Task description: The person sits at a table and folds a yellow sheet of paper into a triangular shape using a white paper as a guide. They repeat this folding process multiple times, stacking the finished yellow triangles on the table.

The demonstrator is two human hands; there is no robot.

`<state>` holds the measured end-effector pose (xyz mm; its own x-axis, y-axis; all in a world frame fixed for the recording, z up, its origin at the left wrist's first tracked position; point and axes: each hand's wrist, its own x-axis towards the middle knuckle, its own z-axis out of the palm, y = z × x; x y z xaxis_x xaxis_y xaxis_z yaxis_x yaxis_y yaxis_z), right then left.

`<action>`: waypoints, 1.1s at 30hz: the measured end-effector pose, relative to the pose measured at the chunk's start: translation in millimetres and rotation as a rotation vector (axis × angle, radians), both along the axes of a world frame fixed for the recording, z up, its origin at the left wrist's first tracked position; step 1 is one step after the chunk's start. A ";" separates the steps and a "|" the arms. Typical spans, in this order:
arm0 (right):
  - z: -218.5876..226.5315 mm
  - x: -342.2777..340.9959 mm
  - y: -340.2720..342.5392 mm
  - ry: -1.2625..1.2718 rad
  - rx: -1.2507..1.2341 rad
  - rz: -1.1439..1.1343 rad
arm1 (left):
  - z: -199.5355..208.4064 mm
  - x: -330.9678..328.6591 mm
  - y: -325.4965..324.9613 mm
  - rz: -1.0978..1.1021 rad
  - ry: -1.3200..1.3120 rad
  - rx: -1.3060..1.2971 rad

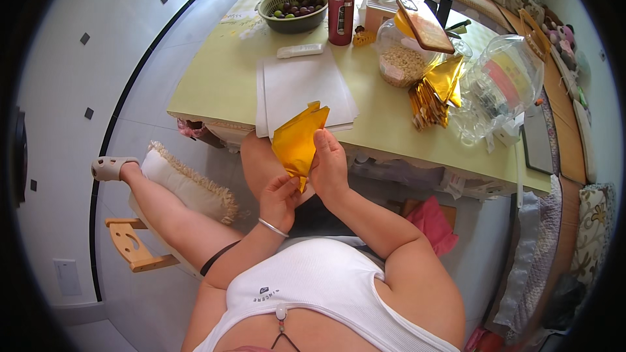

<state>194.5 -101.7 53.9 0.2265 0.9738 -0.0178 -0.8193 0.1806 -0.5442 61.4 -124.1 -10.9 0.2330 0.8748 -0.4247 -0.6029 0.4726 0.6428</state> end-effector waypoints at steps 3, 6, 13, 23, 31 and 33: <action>-5.6 -0.6 1.8 -0.100 -0.001 -0.016 | 4.7 1.3 -1.6 0.003 -0.020 0.001; -10.7 4.9 3.8 -0.196 -0.011 -0.009 | 11.9 1.1 -4.0 -0.002 0.023 0.037; 9.3 45.0 0.9 -0.278 -0.028 0.093 | -1.2 -26.0 0.3 0.062 0.387 0.506; 18.3 65.2 -4.4 -0.307 -0.074 0.266 | 4.2 -39.3 4.3 0.105 0.366 0.565; 15.9 66.0 -2.9 -0.288 -0.102 0.299 | 8.4 -44.3 3.3 0.019 0.160 0.242; 17.1 56.1 -5.0 -0.423 -0.088 0.243 | 5.8 -43.0 2.9 0.025 0.173 0.243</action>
<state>250.6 -106.7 71.0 -0.0021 0.9983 -0.0579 -0.5361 -0.0500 -0.8427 18.4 -121.2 -5.0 0.1530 0.9602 -0.2337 -0.4842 0.2790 0.8293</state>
